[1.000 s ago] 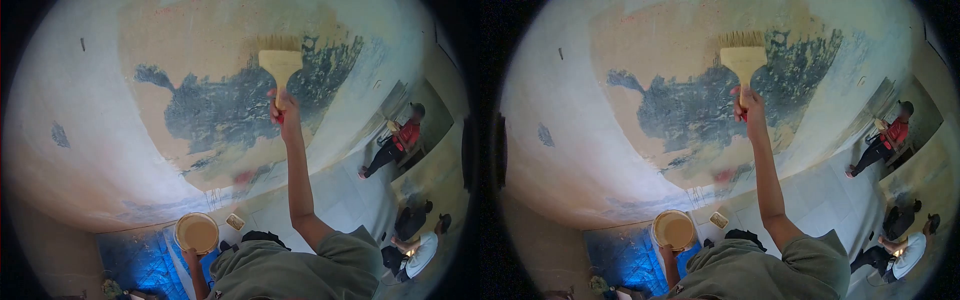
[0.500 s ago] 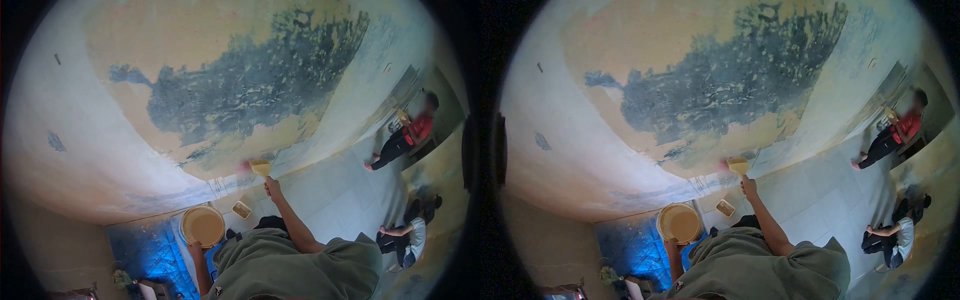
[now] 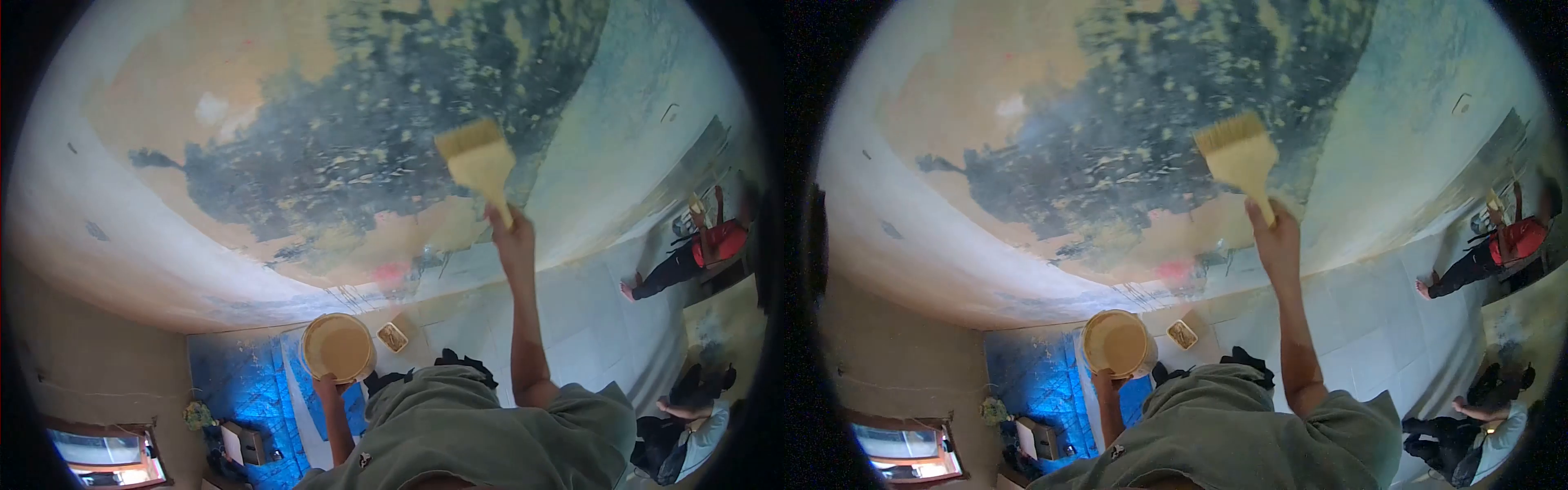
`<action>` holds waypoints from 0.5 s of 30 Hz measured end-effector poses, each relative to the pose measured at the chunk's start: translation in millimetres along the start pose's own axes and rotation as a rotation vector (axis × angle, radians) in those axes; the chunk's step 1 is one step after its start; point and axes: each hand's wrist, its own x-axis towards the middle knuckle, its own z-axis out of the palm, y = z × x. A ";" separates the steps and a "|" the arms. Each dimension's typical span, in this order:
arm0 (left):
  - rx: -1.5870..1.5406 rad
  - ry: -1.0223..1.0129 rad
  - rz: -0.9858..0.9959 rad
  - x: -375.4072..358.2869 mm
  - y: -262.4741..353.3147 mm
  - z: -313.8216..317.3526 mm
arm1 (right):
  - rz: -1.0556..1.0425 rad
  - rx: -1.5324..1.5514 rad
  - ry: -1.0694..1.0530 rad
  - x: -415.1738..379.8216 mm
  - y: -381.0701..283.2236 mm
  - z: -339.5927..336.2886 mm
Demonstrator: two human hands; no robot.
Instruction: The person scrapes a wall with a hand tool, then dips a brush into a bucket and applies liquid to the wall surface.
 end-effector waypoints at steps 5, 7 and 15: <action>-0.084 -0.048 -0.063 -34.7 -31.9 57.2 | -0.134 0.289 -0.046 64.3 -53.4 -48.0; -0.115 -0.074 -0.108 -39.1 -49.0 72.8 | -0.100 0.282 -0.083 96.0 -36.2 -48.3; -0.047 -0.024 -0.078 -88.3 -71.1 113.9 | -0.168 0.010 0.002 55.0 132.0 -9.1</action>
